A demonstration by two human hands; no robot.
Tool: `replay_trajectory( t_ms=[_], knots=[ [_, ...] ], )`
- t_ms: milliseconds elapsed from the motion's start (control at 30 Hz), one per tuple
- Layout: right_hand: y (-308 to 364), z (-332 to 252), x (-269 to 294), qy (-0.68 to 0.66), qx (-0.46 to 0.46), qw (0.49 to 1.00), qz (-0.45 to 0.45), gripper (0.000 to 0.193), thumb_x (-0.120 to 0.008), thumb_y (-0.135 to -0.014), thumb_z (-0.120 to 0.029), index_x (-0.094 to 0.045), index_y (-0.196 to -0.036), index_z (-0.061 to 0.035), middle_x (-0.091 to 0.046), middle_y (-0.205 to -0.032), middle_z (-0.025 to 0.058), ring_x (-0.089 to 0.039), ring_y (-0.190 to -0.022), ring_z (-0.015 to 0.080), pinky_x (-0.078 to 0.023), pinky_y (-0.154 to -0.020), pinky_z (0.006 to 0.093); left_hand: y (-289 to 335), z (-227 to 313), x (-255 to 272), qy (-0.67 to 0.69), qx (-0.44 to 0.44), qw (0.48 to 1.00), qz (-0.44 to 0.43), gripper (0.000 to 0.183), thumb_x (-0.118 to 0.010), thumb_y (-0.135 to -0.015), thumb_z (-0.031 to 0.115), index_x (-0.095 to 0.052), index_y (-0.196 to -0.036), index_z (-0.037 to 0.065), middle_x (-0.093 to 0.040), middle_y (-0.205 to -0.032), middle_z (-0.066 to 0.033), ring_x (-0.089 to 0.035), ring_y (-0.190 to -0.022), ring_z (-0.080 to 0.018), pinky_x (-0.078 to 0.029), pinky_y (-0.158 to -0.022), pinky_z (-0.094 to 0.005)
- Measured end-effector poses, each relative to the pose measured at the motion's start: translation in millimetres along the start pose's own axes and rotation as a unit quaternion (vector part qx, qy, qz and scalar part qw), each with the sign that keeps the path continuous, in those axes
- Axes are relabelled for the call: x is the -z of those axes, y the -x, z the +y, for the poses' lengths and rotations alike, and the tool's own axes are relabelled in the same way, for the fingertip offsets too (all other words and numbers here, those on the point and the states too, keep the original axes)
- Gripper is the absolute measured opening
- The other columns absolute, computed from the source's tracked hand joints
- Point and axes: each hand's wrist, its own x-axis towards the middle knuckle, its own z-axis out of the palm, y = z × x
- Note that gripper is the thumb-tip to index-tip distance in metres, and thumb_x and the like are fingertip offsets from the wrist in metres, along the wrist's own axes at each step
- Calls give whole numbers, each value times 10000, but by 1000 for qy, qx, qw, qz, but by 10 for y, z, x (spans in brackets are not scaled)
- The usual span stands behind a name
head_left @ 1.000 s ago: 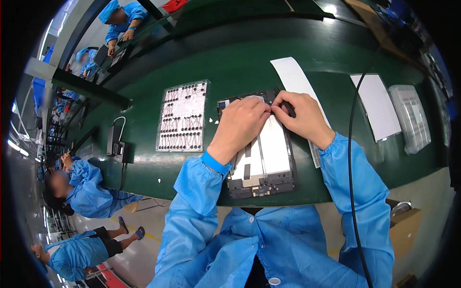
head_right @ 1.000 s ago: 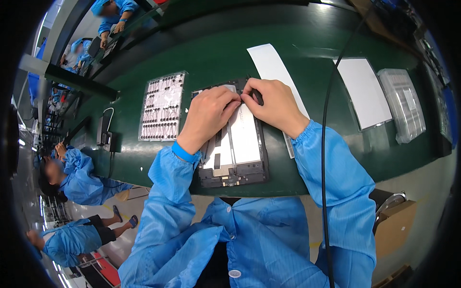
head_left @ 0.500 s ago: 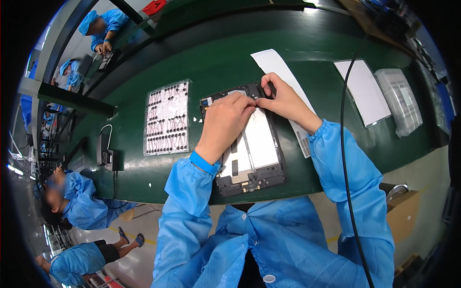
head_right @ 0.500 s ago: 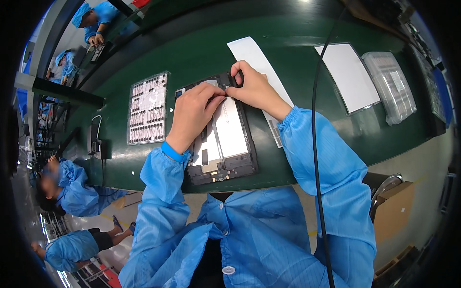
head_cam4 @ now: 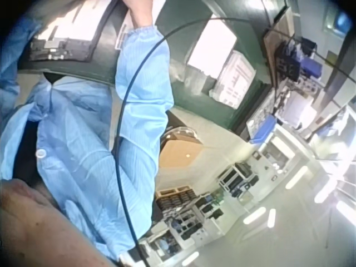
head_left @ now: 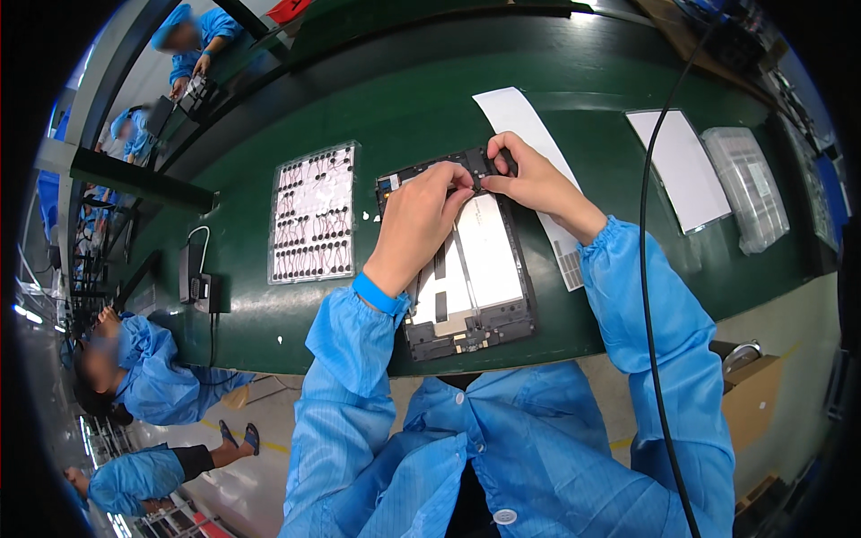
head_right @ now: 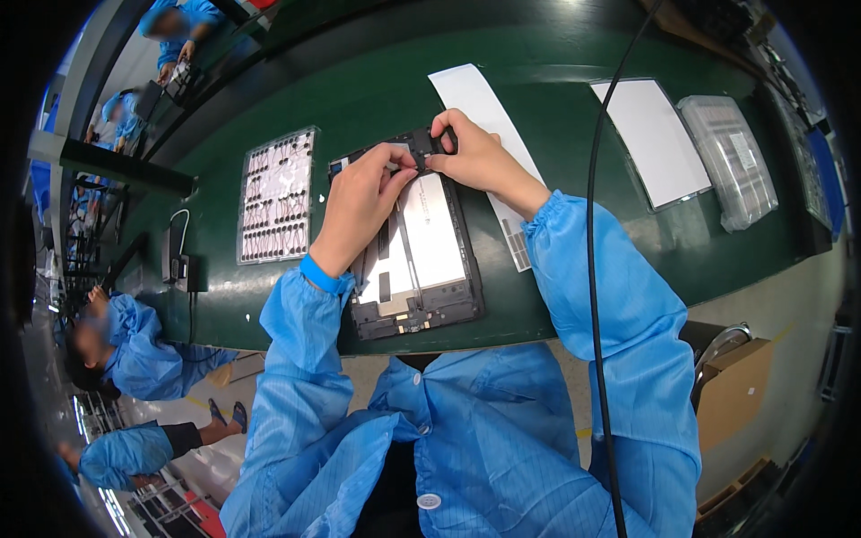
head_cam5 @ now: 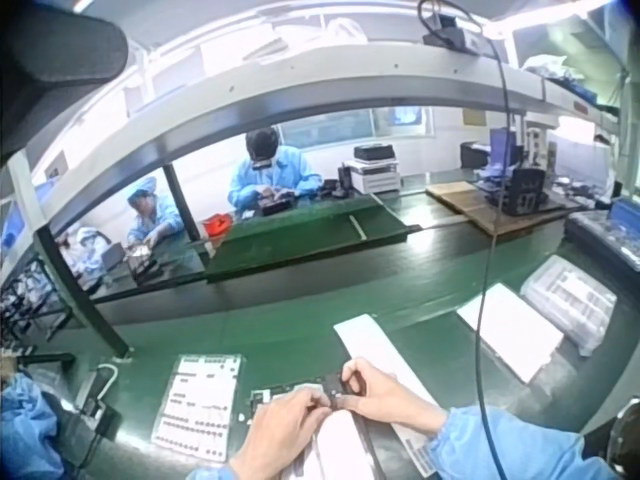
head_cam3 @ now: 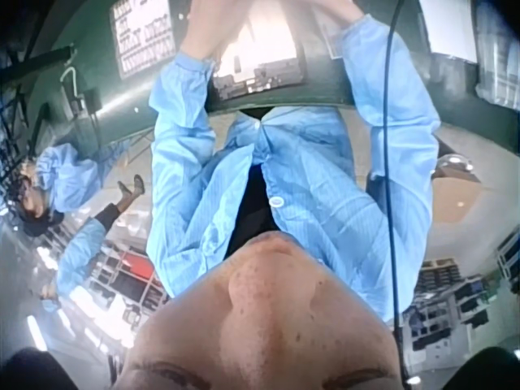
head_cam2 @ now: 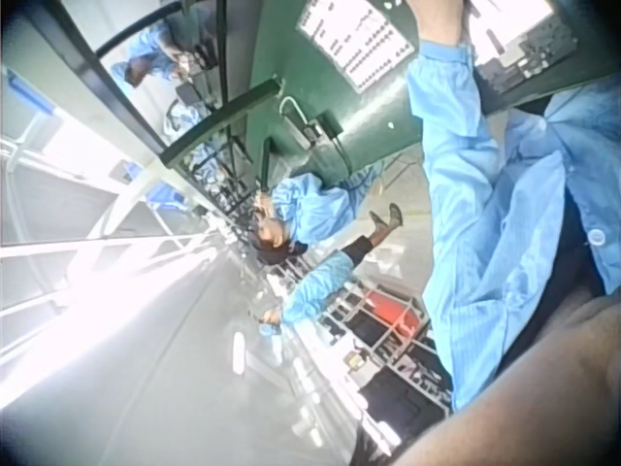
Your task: Assembling electronic components into a tablet housing on a factory production line.
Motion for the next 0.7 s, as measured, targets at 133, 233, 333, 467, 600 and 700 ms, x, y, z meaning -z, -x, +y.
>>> replay_trajectory(
  t_ms=[133, 233, 333, 467, 600, 700],
  knots=[
    [22, -1, 15, 15, -3, 1000, -6, 315, -743, -867, -114, -504, -1073, -126, -451, -887, -7, -459, -848, 113, -400, -775, 257, -32, -77, -64, -24, -35, 999, 14, 167, -708, -904, 70, -626, -1045, 32, -688, -895, -125, -657, -725, -266, -513, -659, -361],
    [-11, 94, 42, 51, 23, 998, 6, 344, -760, -852, -179, -522, -1095, -128, -523, -872, -7, -532, -837, 145, -418, -795, 296, -126, -95, -77, -51, -63, 997, 14, 157, -693, -909, 73, -618, -1043, 37, -682, -889, -137, -661, -750, -309, -503, -676, -401],
    [6, 57, 45, 104, 54, 993, 29, 367, -778, -846, -217, -539, -1104, -112, -590, -844, 10, -598, -806, 172, -459, -763, 323, -169, -49, -54, -58, -46, 997, -1, 167, -696, -901, 82, -618, -1044, 45, -673, -890, -141, -650, -770, -330, -488, -702, -428],
    [123, -110, 66, 194, 141, 966, 90, 372, -798, -842, -223, -576, -1105, -82, -670, -847, 51, -660, -787, 228, -518, -691, 345, -153, -63, -54, -35, -48, 997, 51, 216, -711, -876, 91, -622, -1067, 45, -665, -963, -130, -634, -844, -329, -479, -769, -426],
    [402, -108, 151, 310, 196, 918, 153, 462, -823, -812, -327, -587, -1111, -67, -700, -877, 76, -664, -829, 313, -451, -772, 423, -25, -119, -2, -49, -101, 991, 73, 205, -605, -945, 82, -640, -1146, 64, -661, -1123, -116, -618, -1077, -316, -438, -993, -419],
    [701, -168, 0, 335, 200, 916, 96, 531, -849, -788, -358, -579, -1118, -40, -691, -978, 125, -628, -889, 340, -459, -820, 425, 338, -214, 148, -28, -53, 992, 112, 179, -575, -983, 96, -666, -1136, 87, -668, -1241, -80, -572, -1261, -300, -256, -1194, -526]
  ],
)
